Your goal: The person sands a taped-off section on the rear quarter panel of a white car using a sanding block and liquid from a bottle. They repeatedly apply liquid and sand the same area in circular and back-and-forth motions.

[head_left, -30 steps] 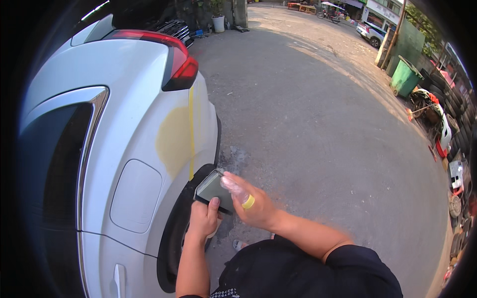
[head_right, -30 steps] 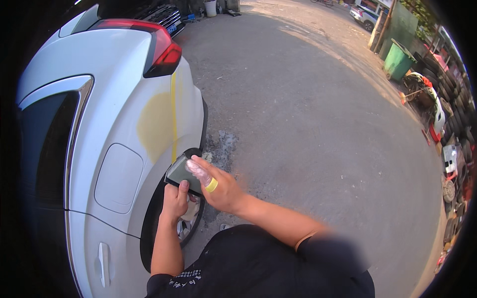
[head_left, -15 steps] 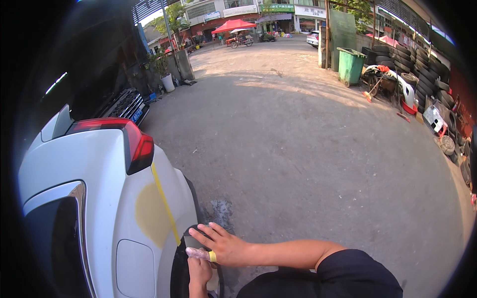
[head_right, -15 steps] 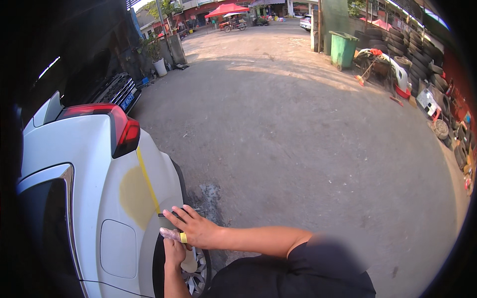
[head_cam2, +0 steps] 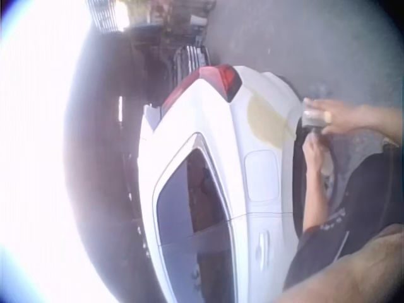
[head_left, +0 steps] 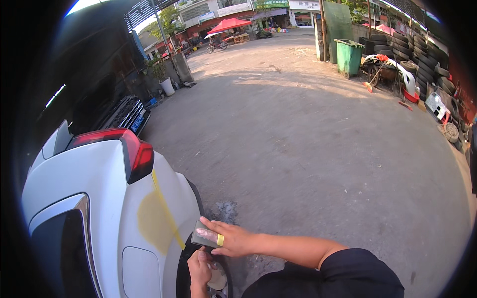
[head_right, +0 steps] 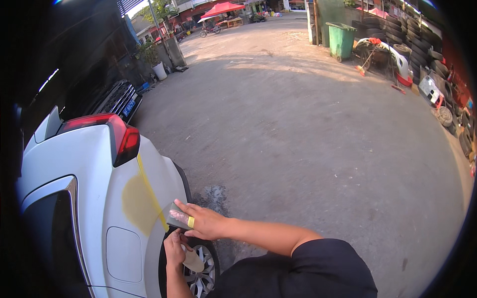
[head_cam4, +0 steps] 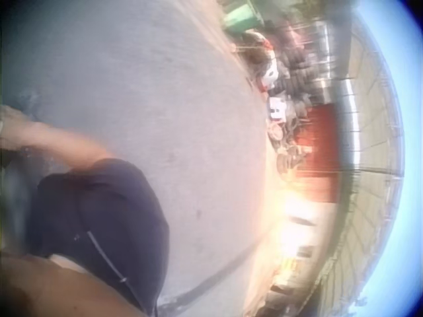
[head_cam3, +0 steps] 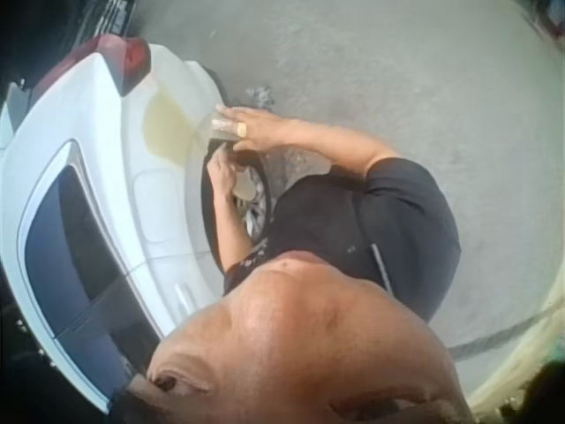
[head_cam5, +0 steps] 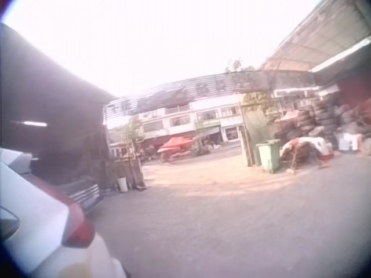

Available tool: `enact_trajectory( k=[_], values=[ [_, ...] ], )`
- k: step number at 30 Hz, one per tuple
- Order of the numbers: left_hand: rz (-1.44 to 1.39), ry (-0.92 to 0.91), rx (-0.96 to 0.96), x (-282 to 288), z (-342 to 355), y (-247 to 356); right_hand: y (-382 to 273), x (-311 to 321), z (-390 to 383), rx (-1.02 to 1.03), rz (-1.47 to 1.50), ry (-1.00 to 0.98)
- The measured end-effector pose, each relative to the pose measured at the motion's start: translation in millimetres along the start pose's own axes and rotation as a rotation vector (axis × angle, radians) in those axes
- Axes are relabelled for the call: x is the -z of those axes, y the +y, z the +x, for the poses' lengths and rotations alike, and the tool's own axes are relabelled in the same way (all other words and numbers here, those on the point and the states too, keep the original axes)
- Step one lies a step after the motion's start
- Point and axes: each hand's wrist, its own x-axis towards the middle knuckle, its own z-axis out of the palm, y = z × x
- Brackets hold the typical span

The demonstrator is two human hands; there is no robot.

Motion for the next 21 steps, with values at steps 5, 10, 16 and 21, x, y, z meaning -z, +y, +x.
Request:
enact_trajectory(
  k=[5, 10, 16, 21],
  values=[
    [-0.17, 0.111, 0.082, 10.3, 3.6, 11.6, 20.2, 11.2, -5.5, -0.122, 0.289, -0.057],
    [-0.251, 0.322, 0.016, 18.7, 15.6, 14.9, 56.6, -12.0, -23.9, -0.258, 0.708, 0.004],
    [-0.446, 0.442, -0.083, 10.1, 36.4, 46.7, 87.6, -48.6, -60.7, -0.687, 1.473, 0.06],
    [-0.535, 0.449, -0.109, -10.3, 59.9, 79.4, 95.4, -61.3, -87.3, -0.855, 1.895, 0.292]
  ],
)
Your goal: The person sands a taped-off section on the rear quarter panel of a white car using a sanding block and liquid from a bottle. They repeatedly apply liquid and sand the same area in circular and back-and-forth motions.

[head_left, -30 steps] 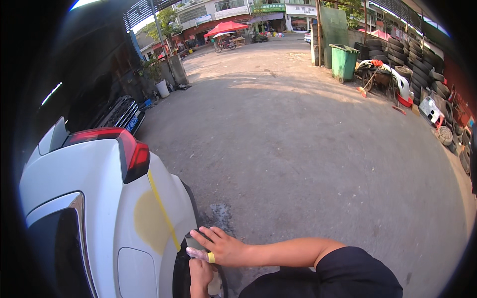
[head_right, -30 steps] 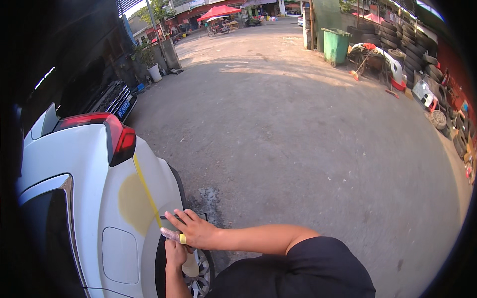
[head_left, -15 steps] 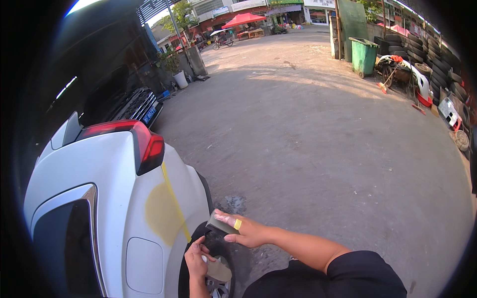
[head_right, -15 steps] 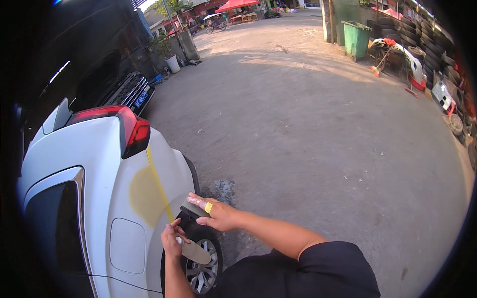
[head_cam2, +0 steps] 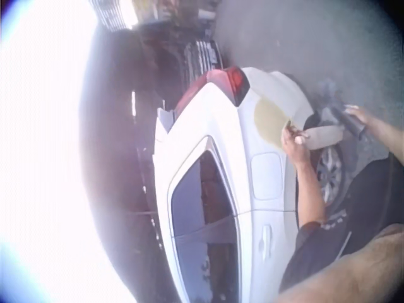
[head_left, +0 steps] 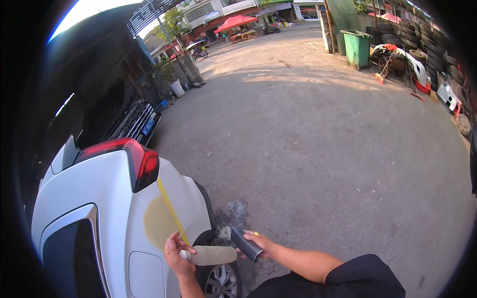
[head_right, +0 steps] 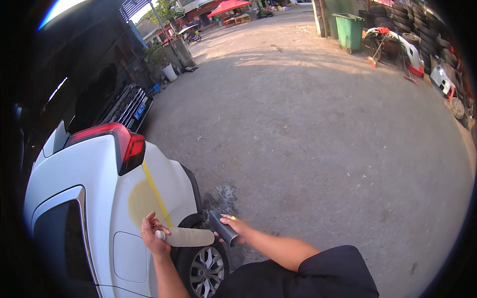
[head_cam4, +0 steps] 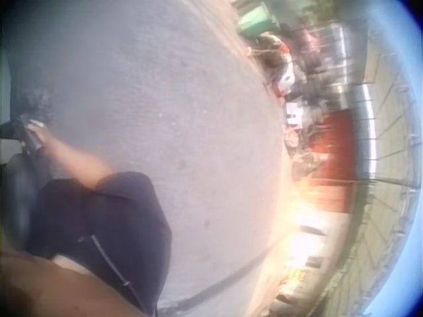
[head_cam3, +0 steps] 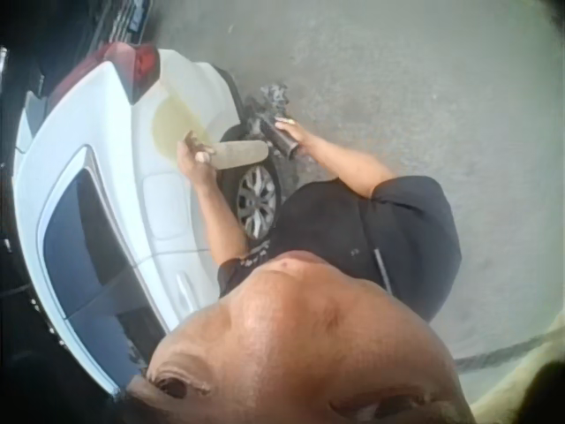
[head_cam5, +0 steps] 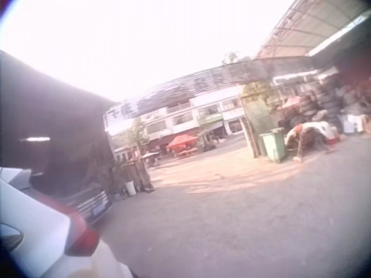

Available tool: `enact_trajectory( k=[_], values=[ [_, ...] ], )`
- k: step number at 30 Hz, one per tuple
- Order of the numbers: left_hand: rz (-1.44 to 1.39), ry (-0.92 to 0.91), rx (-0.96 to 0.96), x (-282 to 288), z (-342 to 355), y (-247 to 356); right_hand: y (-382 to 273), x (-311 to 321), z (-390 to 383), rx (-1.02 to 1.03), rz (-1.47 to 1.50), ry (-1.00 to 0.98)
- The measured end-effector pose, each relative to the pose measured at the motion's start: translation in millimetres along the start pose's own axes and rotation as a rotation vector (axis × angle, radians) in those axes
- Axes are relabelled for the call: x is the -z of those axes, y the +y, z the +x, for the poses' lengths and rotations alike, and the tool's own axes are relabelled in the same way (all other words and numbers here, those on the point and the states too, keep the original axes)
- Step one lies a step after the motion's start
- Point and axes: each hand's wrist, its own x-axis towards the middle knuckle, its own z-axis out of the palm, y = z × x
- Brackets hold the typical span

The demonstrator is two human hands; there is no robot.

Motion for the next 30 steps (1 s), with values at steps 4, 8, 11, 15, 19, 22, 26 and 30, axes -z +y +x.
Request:
enact_trajectory(
  k=[4, 8, 11, 15, 19, 22, 26, 30],
  values=[
    [-0.057, -0.106, -0.001, -14.5, 9.6, -14.8, 6.4, 26.4, 5.9, 0.041, 0.285, -0.131],
    [0.075, -0.424, 0.104, -20.5, 25.3, -28.9, -9.5, 40.4, 12.6, 0.205, 0.221, -0.064],
    [0.535, -0.629, 0.385, -24.4, 37.4, -15.0, -44.9, 34.7, 5.8, 0.325, 0.038, 0.04],
    [0.866, -0.865, 0.729, -50.6, 65.1, 14.3, -98.4, 22.1, 5.3, 0.597, -0.248, 0.07],
    [1.2, -1.002, 0.526, -50.3, 97.9, 35.3, -126.0, -41.7, 7.0, 0.821, -0.47, 0.029],
    [1.42, -0.9, 0.297, -70.1, 108.0, 47.6, -134.9, -85.3, 10.5, 1.01, -0.773, -0.005],
    [1.419, -0.659, 0.105, -46.1, 134.1, 47.9, -135.3, -155.4, 5.0, 1.103, -0.923, -0.152],
    [1.226, -0.484, -0.093, 2.5, 149.8, 35.3, -122.5, -192.2, 4.1, 1.069, -0.849, -0.355]
  ],
)
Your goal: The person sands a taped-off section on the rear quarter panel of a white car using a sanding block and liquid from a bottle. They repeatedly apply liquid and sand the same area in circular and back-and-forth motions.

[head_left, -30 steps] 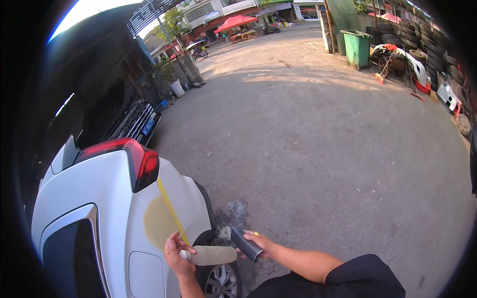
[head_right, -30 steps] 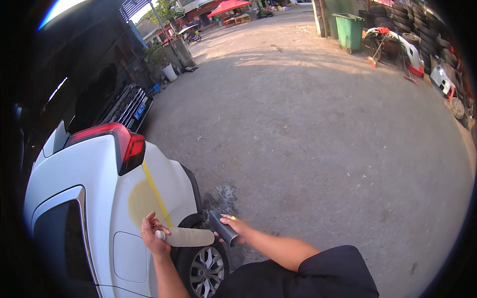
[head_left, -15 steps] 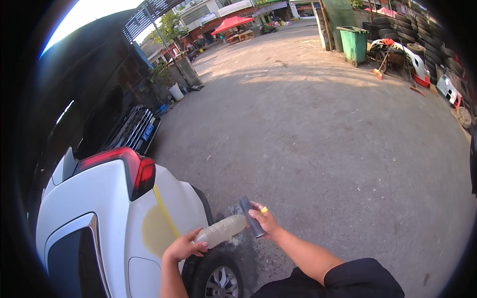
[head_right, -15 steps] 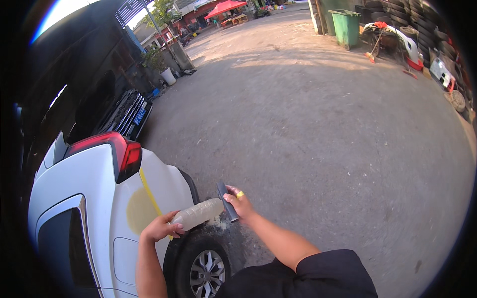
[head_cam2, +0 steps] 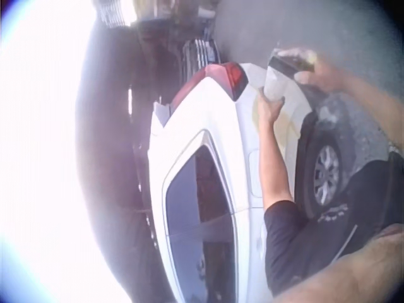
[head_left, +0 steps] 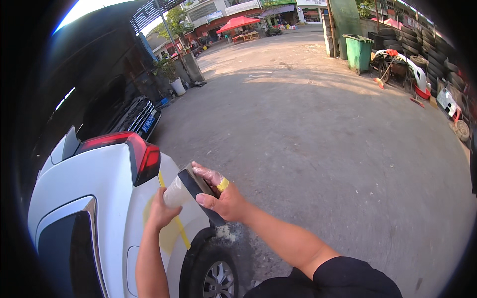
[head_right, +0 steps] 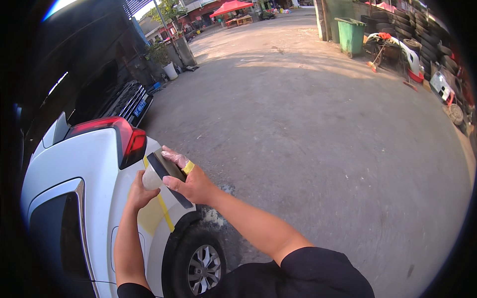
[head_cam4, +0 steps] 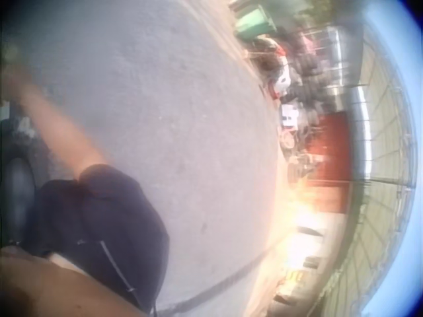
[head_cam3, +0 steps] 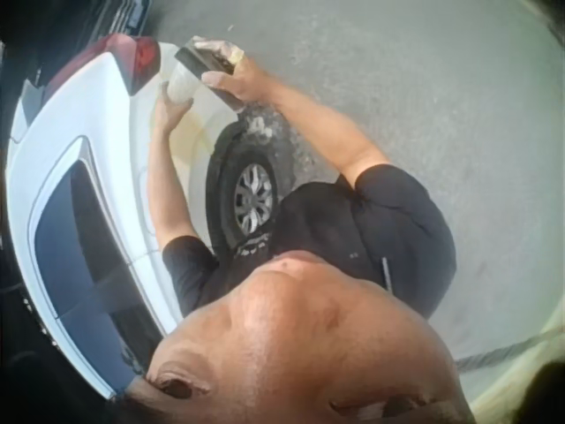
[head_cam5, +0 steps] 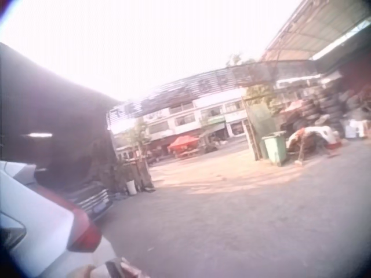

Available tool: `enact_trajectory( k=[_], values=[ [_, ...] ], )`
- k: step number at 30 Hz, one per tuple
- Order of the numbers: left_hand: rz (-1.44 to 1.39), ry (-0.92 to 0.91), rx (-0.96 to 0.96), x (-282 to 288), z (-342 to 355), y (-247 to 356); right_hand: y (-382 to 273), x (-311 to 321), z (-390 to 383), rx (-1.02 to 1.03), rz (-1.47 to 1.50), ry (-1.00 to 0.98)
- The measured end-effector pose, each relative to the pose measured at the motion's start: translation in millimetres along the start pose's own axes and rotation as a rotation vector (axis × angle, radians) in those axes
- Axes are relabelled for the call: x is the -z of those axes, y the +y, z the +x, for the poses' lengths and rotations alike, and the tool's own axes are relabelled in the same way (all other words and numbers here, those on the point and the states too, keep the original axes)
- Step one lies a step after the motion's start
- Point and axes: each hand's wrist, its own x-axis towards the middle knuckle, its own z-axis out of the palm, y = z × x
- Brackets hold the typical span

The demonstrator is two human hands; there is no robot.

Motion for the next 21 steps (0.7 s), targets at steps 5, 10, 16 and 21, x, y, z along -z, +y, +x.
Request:
enact_trajectory(
  k=[5, 10, 16, 21],
  values=[
    [-0.55, 0.19, -0.054, 35.6, -18.0, -87.5, 53.7, -20.8, -36.7, -0.154, 0.099, 0.14],
    [-0.564, 0.149, -0.036, 101.3, -52.5, -152.3, 121.2, -59.5, -125.4, -0.593, 0.224, 0.133],
    [-0.374, 0.02, -0.167, 122.3, -54.1, -179.6, 177.4, -122.0, -179.9, -0.852, 0.362, 0.152],
    [-0.335, -0.052, -0.171, 119.7, -64.1, -205.2, 235.0, -179.4, -211.6, -0.676, 0.061, -0.046]
  ],
)
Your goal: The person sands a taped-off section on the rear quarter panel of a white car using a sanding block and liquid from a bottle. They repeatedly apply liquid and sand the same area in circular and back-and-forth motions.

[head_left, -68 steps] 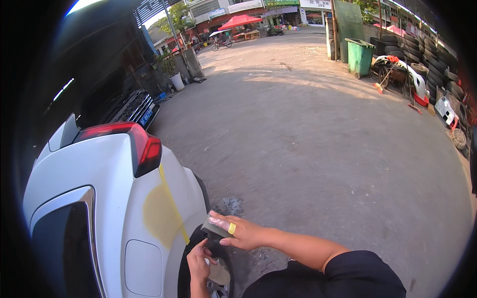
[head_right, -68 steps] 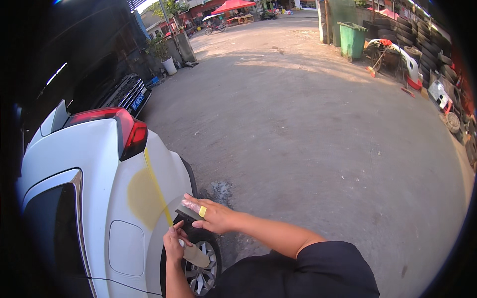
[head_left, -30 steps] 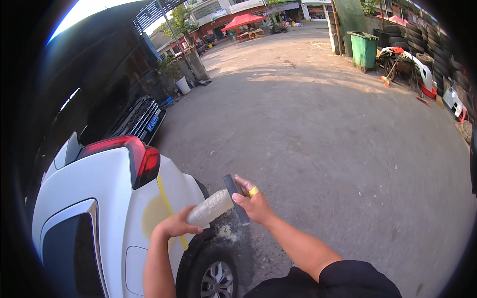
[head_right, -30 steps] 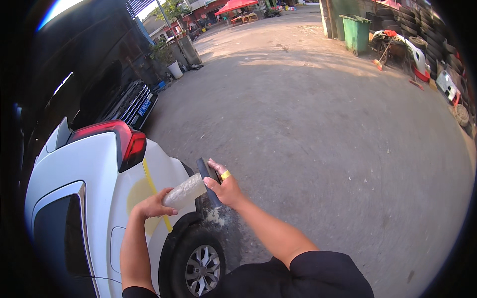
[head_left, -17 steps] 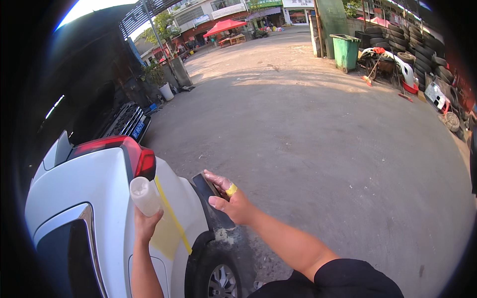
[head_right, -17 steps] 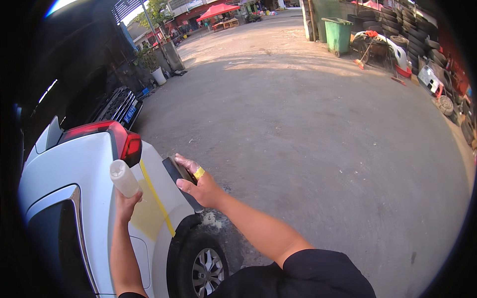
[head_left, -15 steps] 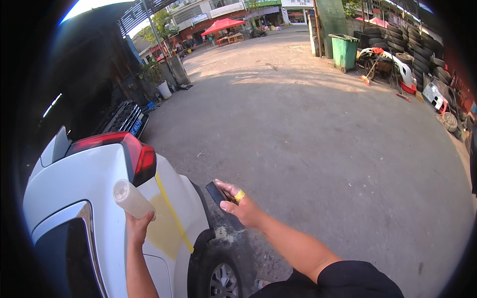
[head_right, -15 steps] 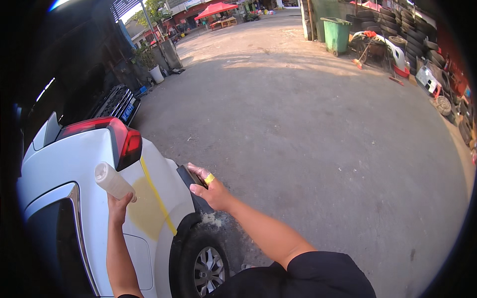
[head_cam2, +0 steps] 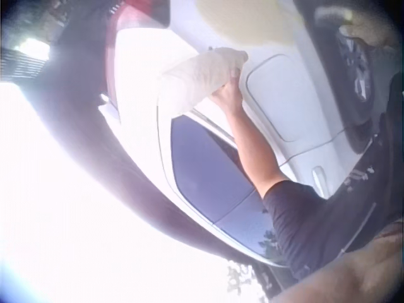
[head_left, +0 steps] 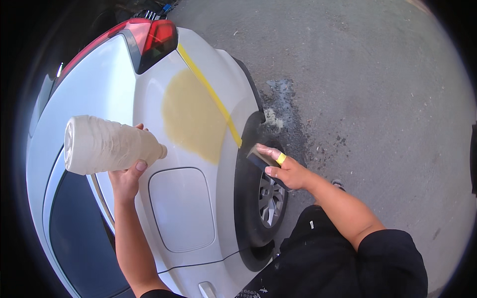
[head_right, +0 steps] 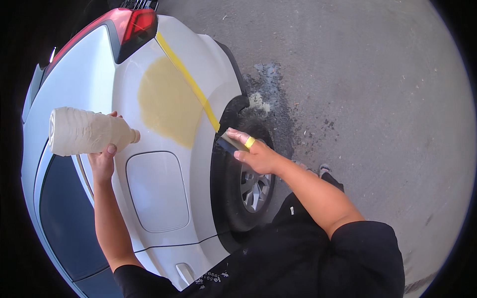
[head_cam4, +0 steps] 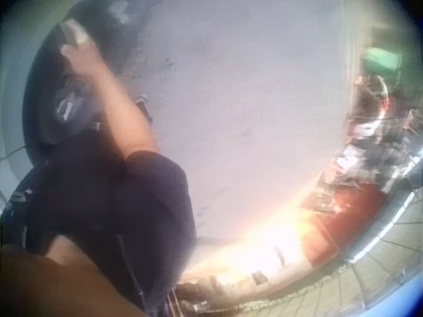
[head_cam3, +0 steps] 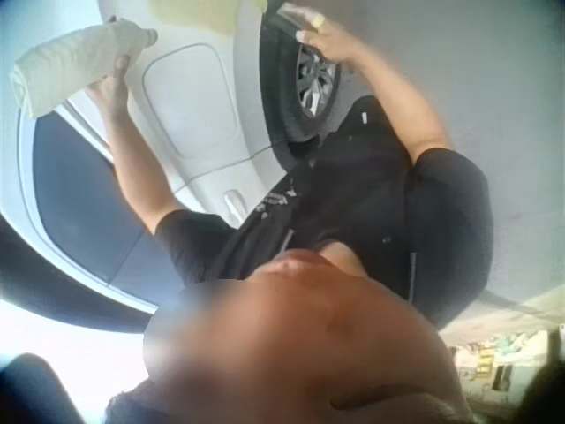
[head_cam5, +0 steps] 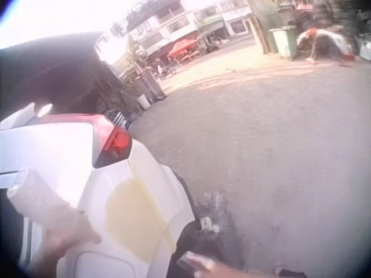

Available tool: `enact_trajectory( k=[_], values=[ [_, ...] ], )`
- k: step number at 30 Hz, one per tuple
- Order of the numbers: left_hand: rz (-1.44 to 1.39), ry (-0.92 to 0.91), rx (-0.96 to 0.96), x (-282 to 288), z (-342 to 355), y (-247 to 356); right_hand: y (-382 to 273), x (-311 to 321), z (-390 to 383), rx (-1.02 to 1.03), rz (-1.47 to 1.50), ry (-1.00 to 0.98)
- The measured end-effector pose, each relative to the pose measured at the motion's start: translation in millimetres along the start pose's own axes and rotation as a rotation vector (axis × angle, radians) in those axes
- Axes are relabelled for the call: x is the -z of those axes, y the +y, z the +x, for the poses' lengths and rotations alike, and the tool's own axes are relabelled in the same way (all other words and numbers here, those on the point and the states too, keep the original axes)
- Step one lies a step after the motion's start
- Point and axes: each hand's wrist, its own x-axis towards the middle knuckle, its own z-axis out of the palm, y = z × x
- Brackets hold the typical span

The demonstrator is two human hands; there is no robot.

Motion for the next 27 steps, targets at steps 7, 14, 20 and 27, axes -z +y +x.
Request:
enact_trajectory(
  k=[7, 14, 20, 27],
  values=[
    [0.063, 0.013, -0.093, -11.9, 3.5, -39.7, 54.9, -74.7, 20.3, 0.441, -0.177, 0.211],
    [0.091, 0.014, -0.003, 6.1, 10.5, -44.4, 80.3, -107.6, 44.2, 0.527, -0.145, 0.308],
    [0.176, 0.034, 0.012, 11.3, 12.5, -41.5, 74.4, -121.0, 58.6, 0.546, -0.138, 0.378],
    [0.202, 0.028, 0.027, 9.2, 13.9, -45.1, 65.5, -143.4, 40.1, 0.474, -0.075, 0.401]
  ],
)
